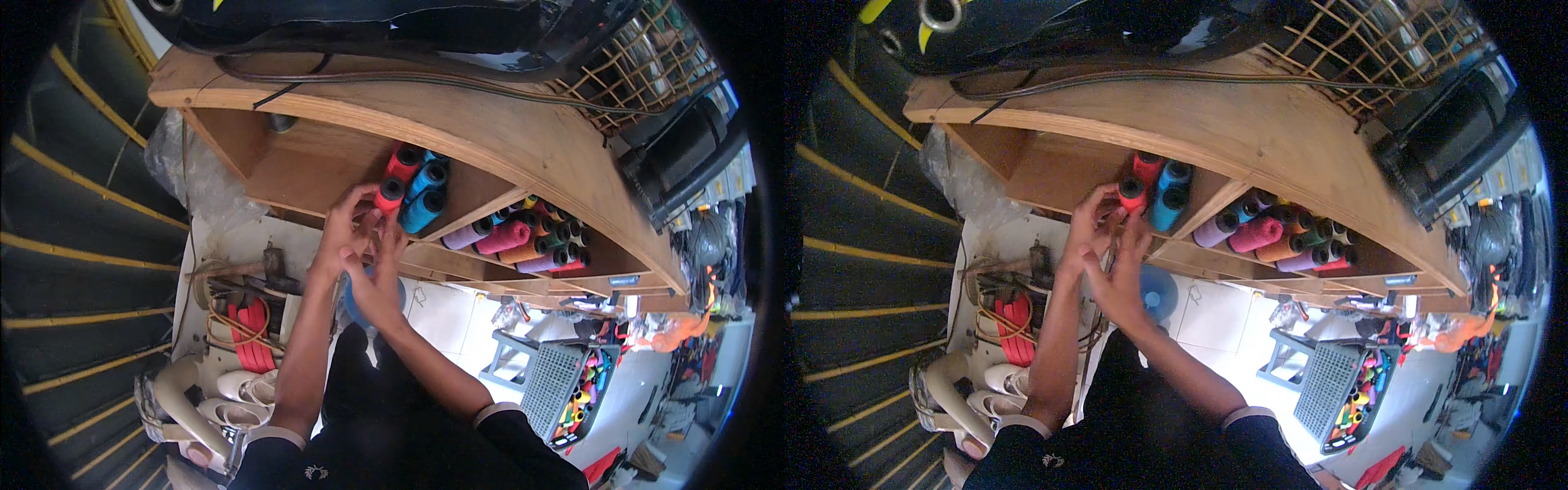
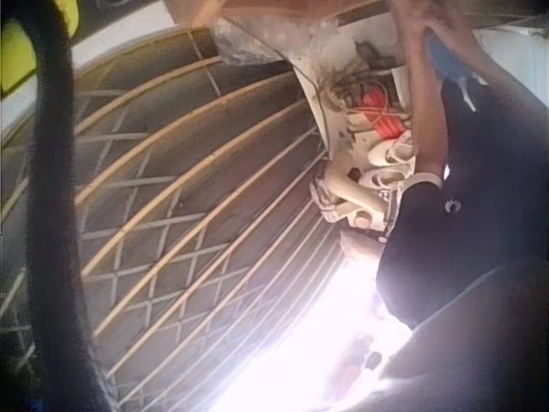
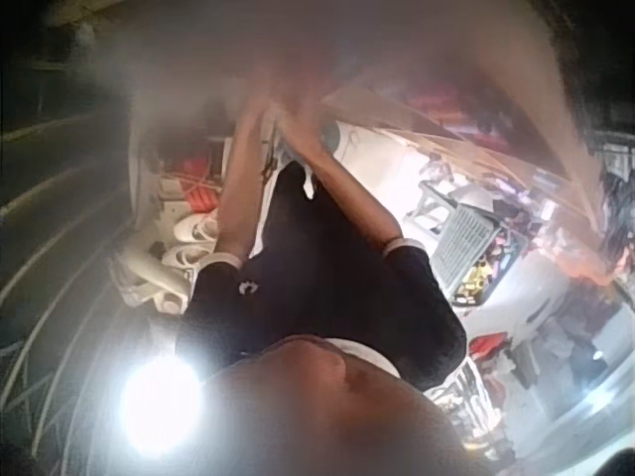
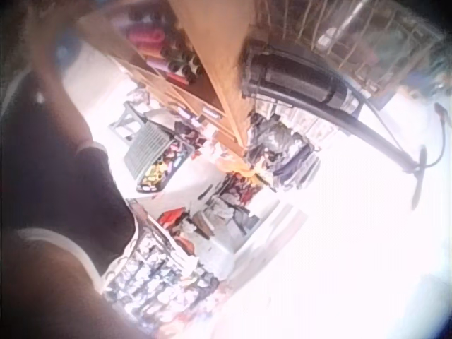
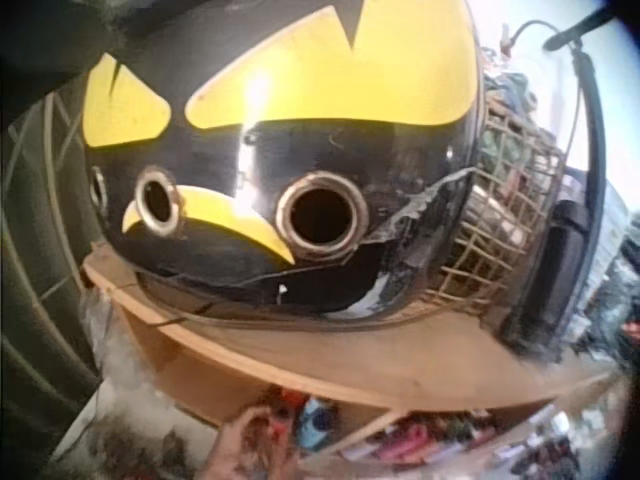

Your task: The person picks up thread spools from a basket, pulls a small amount of thread from each, and places them on a wooden shelf. The person handles multiple spools of different colors one at a time.

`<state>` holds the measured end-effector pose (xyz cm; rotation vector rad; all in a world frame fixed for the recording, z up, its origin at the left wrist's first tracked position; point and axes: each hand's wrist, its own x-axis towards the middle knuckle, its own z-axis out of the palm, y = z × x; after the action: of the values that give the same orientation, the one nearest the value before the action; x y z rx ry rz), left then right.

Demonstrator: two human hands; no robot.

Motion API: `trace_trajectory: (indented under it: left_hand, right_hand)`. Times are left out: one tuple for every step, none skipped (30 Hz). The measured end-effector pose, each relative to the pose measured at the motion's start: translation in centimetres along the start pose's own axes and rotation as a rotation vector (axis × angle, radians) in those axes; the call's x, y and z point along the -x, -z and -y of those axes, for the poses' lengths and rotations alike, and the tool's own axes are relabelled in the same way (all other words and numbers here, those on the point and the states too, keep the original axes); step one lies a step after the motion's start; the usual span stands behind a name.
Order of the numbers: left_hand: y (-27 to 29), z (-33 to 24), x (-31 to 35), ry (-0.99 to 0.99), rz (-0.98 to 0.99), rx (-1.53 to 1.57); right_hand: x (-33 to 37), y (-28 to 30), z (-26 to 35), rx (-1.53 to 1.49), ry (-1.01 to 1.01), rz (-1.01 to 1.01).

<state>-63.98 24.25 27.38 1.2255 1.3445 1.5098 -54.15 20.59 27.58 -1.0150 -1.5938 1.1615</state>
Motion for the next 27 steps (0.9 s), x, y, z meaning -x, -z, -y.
trace_trajectory:
  left_hand:
    - [-0.1,-0.1,-0.2,-0.005,0.016,-0.001]
    - [-0.1,-0.1,-0.5,-0.011,0.028,-0.003]
    - [-0.2,0.1,-0.7,-0.025,0.039,0.0]
    - [-0.2,0.5,-1.0,-0.039,0.049,0.003]
    - [-0.3,0.7,-1.1,-0.05,0.058,0.006]
    - [-0.3,0.7,-1.3,-0.042,0.063,0.008]
    - [-0.3,0.7,-1.4,-0.033,0.066,0.008]
    - [-0.2,0.8,-1.4,-0.023,0.067,0.008]
    - [-0.2,0.9,-1.4,-0.032,0.069,-0.011]
    - [-0.1,1.0,-1.3,-0.041,0.069,-0.03]
    - [0.1,0.7,-1.4,-0.054,0.069,-0.051]
    - [0.2,0.4,-1.1,-0.035,0.029,-0.032]
    - [0.3,-0.1,-0.4,-0.017,-0.012,-0.013]
    - [0.5,-0.7,0.0,0.005,-0.054,0.004]
    - [1.1,-0.8,0.0,-0.022,-0.098,-0.028]
    - [1.7,-0.8,-0.1,-0.049,-0.143,-0.059]
    - [2.3,-0.9,0.1,-0.072,-0.186,-0.092]
    - [2.8,-1.1,-0.2,-0.05,-0.243,-0.112]
    - [3.4,-1.3,-0.8,-0.027,-0.3,-0.131]
    - [4.0,-1.3,-1.7,-0.009,-0.357,-0.152]
    - [4.7,-1.2,-2.5,-0.054,-0.392,-0.154]
    - [5.4,-1.0,-3.4,-0.099,-0.425,-0.157]
    - [6.0,-0.8,-4.4,-0.14,-0.457,-0.152]
    - [6.6,-0.4,-5.3,-0.141,-0.488,-0.215]
    - [7.2,0.2,-6.3,-0.141,-0.519,-0.279]
    - [7.7,1.1,-7.4,-0.2,-0.577,-0.25]
    - [8.1,1.1,-8.1,-0.121,-0.592,-0.173]
  right_hand:
    - [-0.1,-0.1,0.1,0.014,-0.006,-0.023]
    - [-0.4,-0.1,0.4,0.062,0.011,-0.037]
    - [-0.6,-0.1,0.7,0.11,0.027,-0.049]
    - [-0.8,0.0,0.8,0.157,0.043,-0.059]
    - [-0.9,-0.1,0.7,0.14,0.029,-0.065]
    - [-1.0,-0.1,0.6,0.123,0.015,-0.069]
    - [-1.0,-0.2,0.5,0.105,0.002,-0.071]
    - [-1.0,-0.3,0.5,0.118,-0.007,-0.076]
    - [-1.1,-0.3,0.5,0.131,-0.015,-0.078]
    - [-1.1,-0.4,0.6,0.144,-0.022,-0.078]
    - [-1.0,-0.4,0.7,0.195,0.002,-0.07]
    - [-0.7,-0.2,0.9,0.245,0.026,-0.061]
    - [-0.7,-0.2,1.1,0.295,0.051,-0.05]
    - [-0.7,-0.4,1.5,0.289,0.071,-0.021]
    - [-0.8,-0.6,2.0,0.283,0.09,0.008]
    - [-0.9,-0.8,2.2,0.276,0.109,0.038]
    - [-1.2,-1.3,2.1,0.177,0.106,0.051]
    - [-2.1,-2.1,1.9,0.081,0.104,0.067]
    - [-3.2,-2.8,1.6,-0.014,0.1,0.084]
    - [-4.3,-3.4,1.1,0.006,0.085,0.11]
    - [-5.6,-4.1,1.0,0.022,0.074,0.125]
    - [-7.1,-4.7,1.1,0.038,0.062,0.14]
    - [-8.5,-5.3,1.3,0.063,0.048,0.154]
    - [-9.9,-5.8,1.5,0.059,0.061,0.171]
    - [-11.3,-6.3,1.6,0.055,0.074,0.188]
    - [-12.5,-7.0,1.6,0.05,0.088,0.211]
    - [-13.5,-7.7,1.2,0.04,0.093,0.202]
